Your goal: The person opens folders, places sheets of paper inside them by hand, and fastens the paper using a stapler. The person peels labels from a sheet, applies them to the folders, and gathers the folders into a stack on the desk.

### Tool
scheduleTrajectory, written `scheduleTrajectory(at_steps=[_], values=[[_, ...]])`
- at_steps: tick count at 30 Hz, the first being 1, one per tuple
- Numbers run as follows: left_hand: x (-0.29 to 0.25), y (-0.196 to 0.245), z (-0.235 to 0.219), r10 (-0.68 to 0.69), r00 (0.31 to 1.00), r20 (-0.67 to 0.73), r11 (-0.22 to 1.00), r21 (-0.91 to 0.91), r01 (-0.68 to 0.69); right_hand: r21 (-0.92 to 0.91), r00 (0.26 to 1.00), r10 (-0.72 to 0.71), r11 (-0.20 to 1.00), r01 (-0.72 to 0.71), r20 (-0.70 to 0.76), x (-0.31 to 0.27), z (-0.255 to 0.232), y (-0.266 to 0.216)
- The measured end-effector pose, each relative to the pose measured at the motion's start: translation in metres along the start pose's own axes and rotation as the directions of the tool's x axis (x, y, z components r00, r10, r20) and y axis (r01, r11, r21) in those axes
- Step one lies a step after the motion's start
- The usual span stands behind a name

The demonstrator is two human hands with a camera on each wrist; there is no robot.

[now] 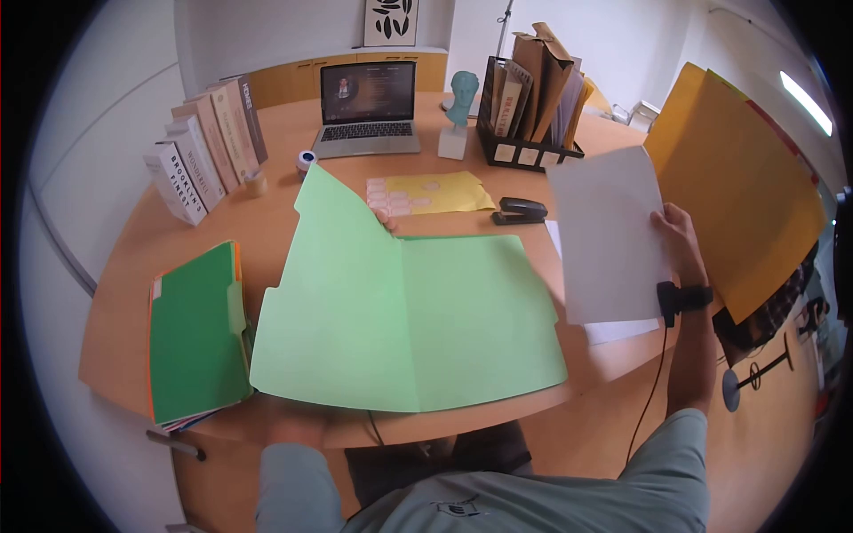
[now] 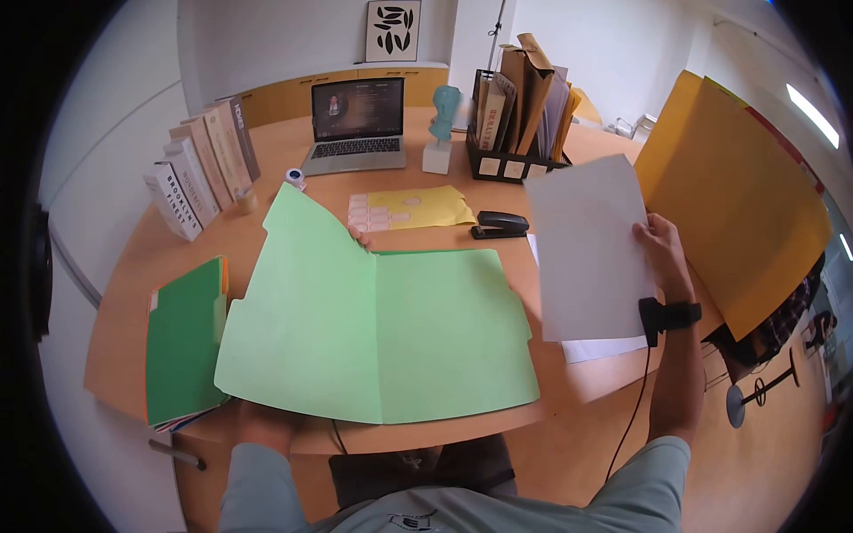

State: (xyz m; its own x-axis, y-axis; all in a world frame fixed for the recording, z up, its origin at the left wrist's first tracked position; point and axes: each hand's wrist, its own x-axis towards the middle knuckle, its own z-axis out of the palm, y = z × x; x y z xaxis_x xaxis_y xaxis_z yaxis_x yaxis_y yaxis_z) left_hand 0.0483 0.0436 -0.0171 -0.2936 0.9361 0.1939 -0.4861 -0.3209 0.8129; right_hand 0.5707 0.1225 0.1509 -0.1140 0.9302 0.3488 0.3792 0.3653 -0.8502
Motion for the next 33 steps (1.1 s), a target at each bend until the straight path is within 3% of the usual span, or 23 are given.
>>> scheduleTrajectory(at_steps=[4,8,12,16,19,23,27,29,33], values=[[0.0,0.0,0.0,0.003,1.0,-0.004,1.0,0.008,-0.003,0.238,0.984,-0.04,0.971,-0.003,0.174,0.001,0.047,-0.001],[-0.001,0.001,0.001,0.001,1.0,0.0,1.0,0.019,-0.001,0.164,0.937,0.053,0.98,-0.116,0.344,-0.021,0.102,-0.037],[-0.003,0.004,0.003,0.001,1.0,0.0,1.0,0.015,-0.001,0.395,0.921,-0.058,0.912,-0.108,0.386,0.001,0.112,-0.043],[0.0,-0.002,0.0,-0.003,1.0,0.001,1.0,0.016,0.003,0.421,0.936,-0.061,0.902,-0.098,0.347,0.001,0.108,-0.086],[0.003,-0.002,0.0,-0.001,1.0,-0.001,1.0,0.021,0.001,0.407,0.945,-0.05,0.909,-0.091,0.322,-0.004,0.127,-0.071],[0.004,-0.002,0.0,0.0,1.0,0.002,1.0,0.027,0.0,0.238,0.91,0.018,0.963,-0.127,0.413,-0.024,0.161,-0.026],[0.003,0.0,0.002,-0.004,1.0,0.004,0.999,0.036,0.003,-0.092,0.879,0.079,0.995,-0.04,0.471,-0.049,0.187,-0.005],[0.003,0.0,0.001,-0.005,1.0,0.004,0.999,0.041,0.005,-0.065,0.846,0.14,0.99,-0.124,0.515,-0.052,0.194,0.019],[0.003,-0.001,0.0,-0.012,1.0,0.003,0.999,0.042,0.012,-0.186,0.771,0.254,0.966,-0.178,0.584,-0.055,0.19,0.003]])
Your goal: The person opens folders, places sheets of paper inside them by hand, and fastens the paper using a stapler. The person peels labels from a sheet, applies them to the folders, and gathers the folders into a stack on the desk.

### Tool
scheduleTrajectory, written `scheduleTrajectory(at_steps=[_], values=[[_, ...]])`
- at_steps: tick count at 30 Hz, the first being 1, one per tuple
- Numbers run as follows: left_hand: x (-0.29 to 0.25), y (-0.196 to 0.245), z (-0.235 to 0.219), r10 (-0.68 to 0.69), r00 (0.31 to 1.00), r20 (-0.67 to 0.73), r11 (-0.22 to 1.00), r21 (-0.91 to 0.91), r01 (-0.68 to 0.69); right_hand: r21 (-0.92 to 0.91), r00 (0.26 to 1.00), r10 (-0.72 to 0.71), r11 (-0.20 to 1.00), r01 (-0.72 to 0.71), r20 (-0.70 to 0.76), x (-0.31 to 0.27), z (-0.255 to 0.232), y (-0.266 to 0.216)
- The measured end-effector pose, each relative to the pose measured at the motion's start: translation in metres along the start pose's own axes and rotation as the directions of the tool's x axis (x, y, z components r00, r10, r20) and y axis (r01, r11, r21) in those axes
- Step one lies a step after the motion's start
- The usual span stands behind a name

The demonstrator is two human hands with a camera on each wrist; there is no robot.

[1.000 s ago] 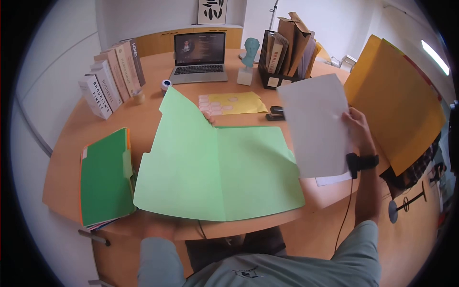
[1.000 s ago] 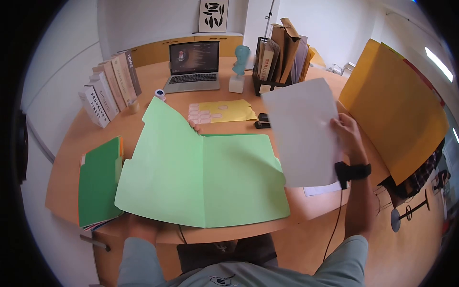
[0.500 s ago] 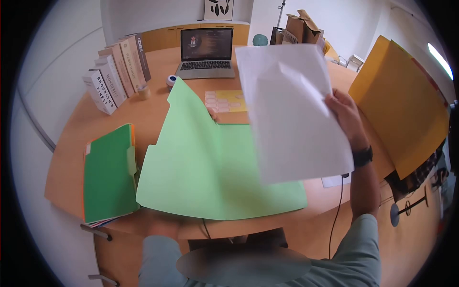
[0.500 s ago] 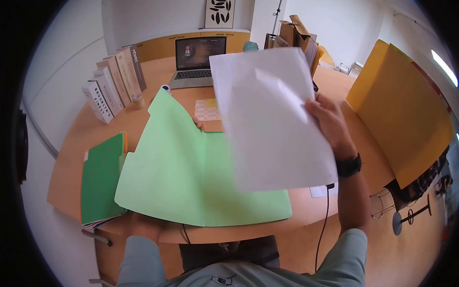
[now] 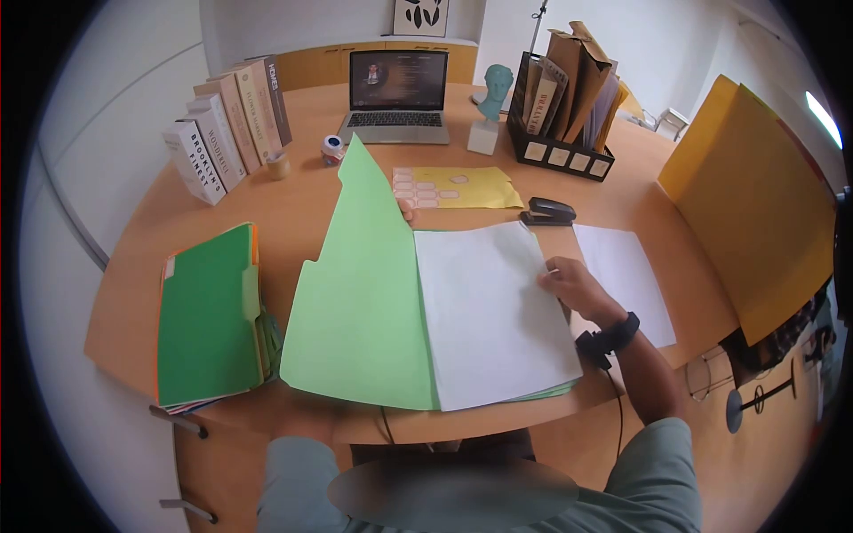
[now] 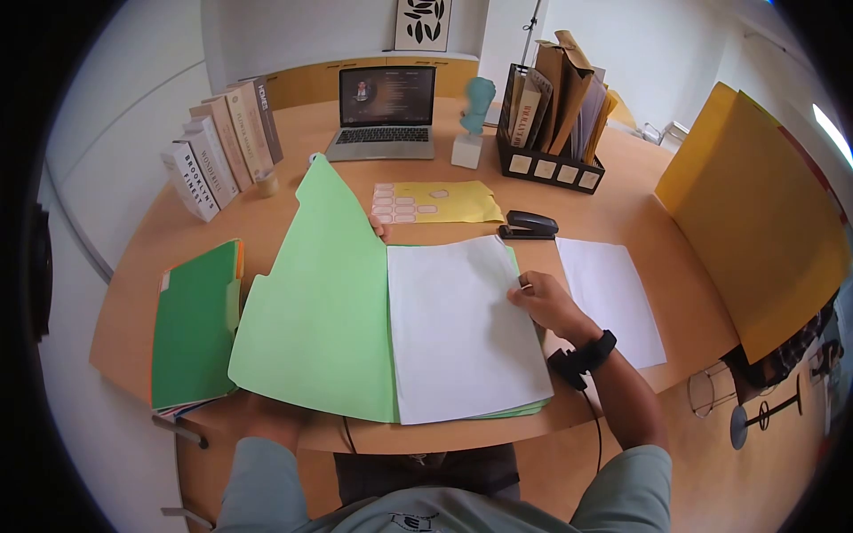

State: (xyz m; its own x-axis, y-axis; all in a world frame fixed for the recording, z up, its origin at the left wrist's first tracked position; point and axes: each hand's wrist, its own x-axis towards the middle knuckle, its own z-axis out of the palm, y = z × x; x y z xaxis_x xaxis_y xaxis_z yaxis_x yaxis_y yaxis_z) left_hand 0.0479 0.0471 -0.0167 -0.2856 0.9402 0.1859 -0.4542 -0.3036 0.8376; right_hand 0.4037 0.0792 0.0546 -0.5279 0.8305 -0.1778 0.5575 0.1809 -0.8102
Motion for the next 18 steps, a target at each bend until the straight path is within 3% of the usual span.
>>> scheduleTrajectory(at_steps=[5,11,18], values=[[0.003,-0.001,0.0,-0.003,1.0,0.005,1.0,0.011,0.003,-0.013,0.995,0.043,0.999,-0.042,0.086,0.004,-0.012,0.005],[0.005,0.0,0.001,-0.003,1.0,0.009,1.0,0.02,0.003,-0.024,0.997,0.075,0.997,-0.075,0.024,0.002,-0.011,-0.001],[0.009,0.0,0.003,-0.002,1.0,0.005,0.999,0.049,0.002,0.059,0.996,0.061,0.996,-0.065,0.065,0.005,-0.014,0.009]])
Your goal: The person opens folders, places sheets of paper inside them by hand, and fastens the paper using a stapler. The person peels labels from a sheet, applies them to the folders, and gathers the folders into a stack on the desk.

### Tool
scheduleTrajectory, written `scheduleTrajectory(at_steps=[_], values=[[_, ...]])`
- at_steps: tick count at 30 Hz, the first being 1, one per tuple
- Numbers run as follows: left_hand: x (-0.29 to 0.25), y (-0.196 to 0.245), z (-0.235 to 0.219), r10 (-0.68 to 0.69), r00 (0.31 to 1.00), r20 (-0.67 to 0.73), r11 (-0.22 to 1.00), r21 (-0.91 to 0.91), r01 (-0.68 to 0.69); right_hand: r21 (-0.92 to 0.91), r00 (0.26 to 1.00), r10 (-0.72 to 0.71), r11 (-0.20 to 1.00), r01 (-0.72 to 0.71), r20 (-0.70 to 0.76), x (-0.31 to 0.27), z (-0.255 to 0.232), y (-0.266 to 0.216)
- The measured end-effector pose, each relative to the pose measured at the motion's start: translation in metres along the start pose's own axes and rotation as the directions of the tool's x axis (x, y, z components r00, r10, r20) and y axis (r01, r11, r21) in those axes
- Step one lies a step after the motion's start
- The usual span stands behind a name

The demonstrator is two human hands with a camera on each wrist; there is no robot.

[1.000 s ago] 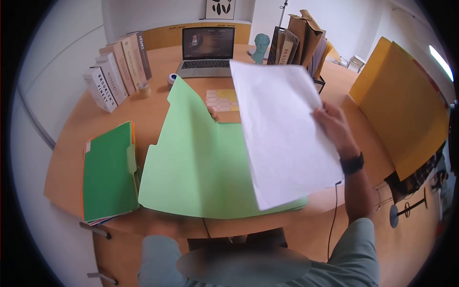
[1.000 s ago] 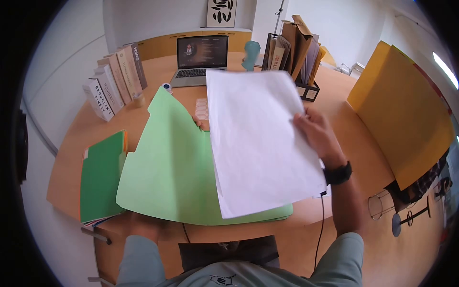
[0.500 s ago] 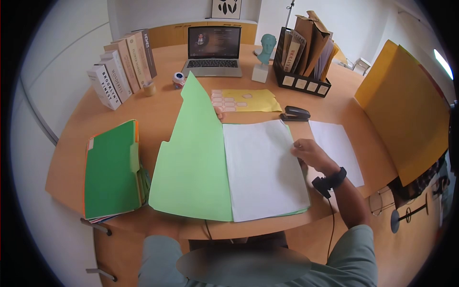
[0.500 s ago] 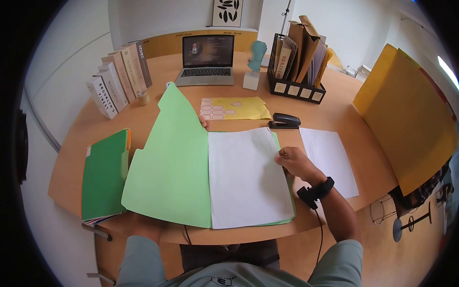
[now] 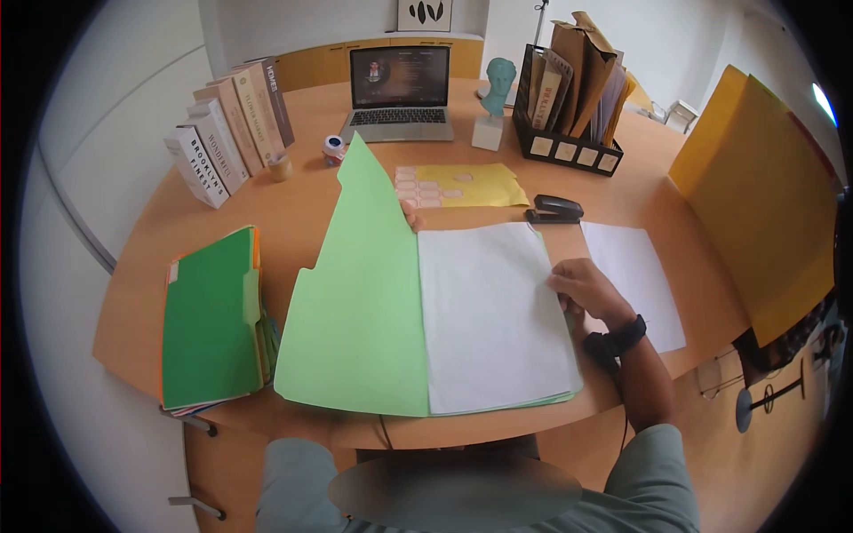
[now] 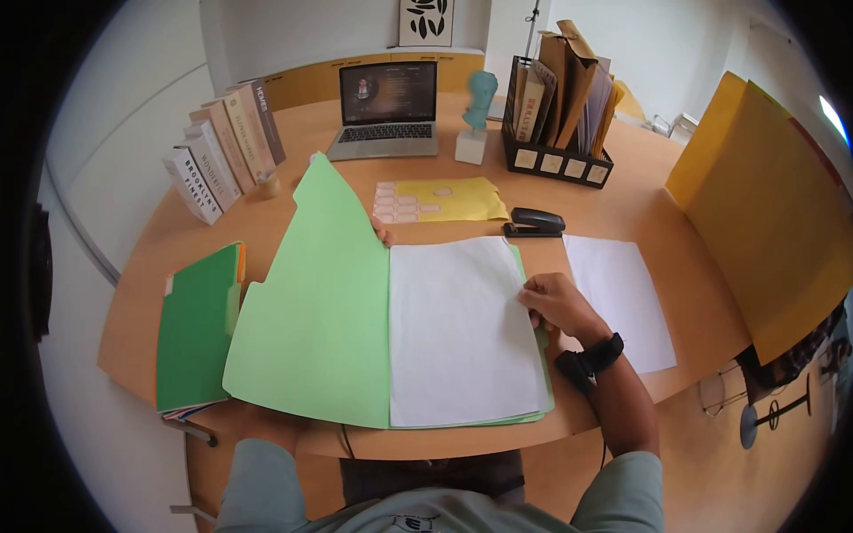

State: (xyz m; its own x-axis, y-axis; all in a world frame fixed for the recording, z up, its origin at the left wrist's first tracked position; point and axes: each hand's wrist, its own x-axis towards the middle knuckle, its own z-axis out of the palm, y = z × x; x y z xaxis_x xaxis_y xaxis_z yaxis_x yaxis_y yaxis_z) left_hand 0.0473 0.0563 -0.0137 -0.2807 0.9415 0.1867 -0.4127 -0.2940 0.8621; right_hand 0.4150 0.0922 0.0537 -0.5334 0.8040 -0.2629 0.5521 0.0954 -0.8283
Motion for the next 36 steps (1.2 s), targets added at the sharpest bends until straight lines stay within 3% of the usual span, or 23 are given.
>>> scheduleTrajectory(at_steps=[14,29,36], values=[[0.003,-0.001,0.005,-0.01,1.0,-0.004,1.0,0.02,0.01,0.057,1.0,0.011,0.998,-0.013,0.027,-0.002,-0.004,-0.001],[0.005,0.0,0.009,-0.017,1.0,-0.001,1.0,0.023,0.017,-0.031,0.998,0.061,0.998,-0.06,0.008,-0.007,0.0,-0.01],[0.005,-0.001,0.011,-0.023,1.0,0.0,0.999,0.025,0.023,0.0,0.999,-0.011,1.0,0.011,-0.05,-0.001,0.005,0.002]])
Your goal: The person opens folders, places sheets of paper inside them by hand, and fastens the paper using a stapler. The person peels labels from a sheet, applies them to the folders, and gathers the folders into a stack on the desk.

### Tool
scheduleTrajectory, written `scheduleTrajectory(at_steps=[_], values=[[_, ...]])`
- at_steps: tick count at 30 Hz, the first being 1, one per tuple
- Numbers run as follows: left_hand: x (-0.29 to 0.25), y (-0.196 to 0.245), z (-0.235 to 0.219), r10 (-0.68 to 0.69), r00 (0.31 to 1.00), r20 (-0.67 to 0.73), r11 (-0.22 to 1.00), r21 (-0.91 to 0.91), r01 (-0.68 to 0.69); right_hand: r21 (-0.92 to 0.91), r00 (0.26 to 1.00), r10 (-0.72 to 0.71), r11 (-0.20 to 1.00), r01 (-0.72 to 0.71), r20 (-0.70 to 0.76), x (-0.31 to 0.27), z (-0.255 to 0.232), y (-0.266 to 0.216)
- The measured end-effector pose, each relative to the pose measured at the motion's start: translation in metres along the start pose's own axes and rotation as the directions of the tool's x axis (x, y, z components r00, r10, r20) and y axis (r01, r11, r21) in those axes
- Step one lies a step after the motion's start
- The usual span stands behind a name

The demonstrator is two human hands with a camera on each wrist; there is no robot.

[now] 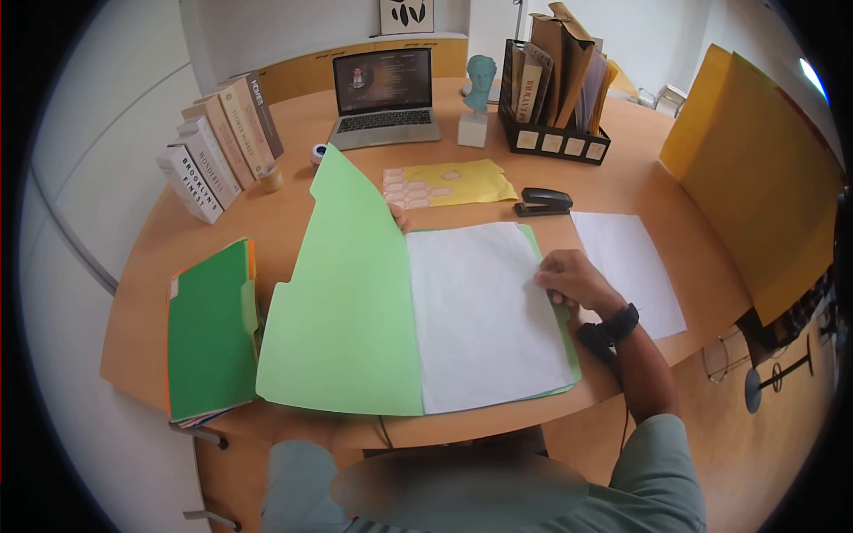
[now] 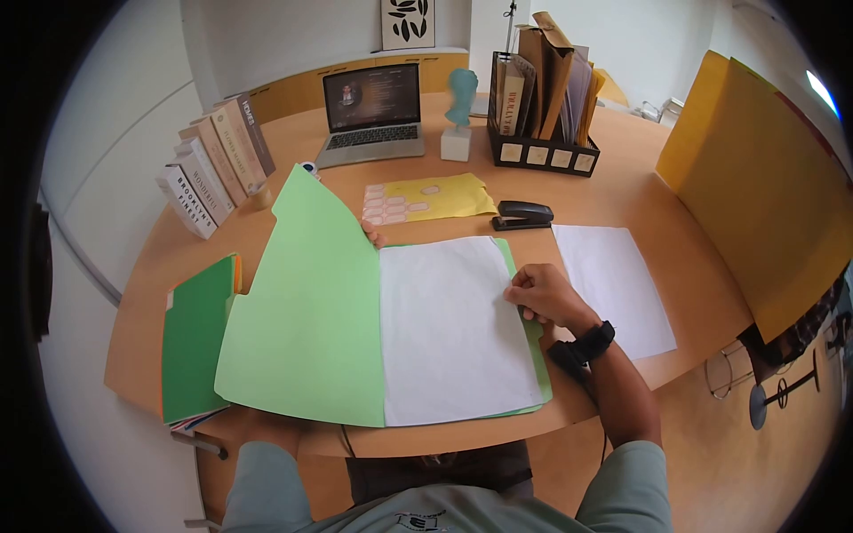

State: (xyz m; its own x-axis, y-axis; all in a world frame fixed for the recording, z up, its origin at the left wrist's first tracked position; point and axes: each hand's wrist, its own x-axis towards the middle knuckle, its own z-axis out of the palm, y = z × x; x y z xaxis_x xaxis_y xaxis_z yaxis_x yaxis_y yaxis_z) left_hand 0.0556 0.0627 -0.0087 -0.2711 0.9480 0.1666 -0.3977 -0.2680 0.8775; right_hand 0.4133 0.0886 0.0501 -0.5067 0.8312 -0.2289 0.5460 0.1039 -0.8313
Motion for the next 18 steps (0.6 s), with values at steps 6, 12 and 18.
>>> scheduleTrajectory(at_steps=[6,12,18], values=[[0.002,-0.002,0.0,-0.005,1.0,-0.004,1.0,-0.002,0.005,-0.006,1.0,0.022,1.0,-0.022,0.007,-0.002,-0.002,-0.004],[0.005,-0.003,-0.002,-0.012,1.0,-0.007,1.0,-0.002,0.012,-0.014,1.0,0.011,1.0,-0.011,0.012,-0.001,-0.003,0.001],[0.005,-0.002,-0.004,-0.023,1.0,-0.011,1.0,-0.002,0.023,-0.102,0.999,-0.051,0.994,0.049,-0.014,-0.004,-0.015,-0.014]])
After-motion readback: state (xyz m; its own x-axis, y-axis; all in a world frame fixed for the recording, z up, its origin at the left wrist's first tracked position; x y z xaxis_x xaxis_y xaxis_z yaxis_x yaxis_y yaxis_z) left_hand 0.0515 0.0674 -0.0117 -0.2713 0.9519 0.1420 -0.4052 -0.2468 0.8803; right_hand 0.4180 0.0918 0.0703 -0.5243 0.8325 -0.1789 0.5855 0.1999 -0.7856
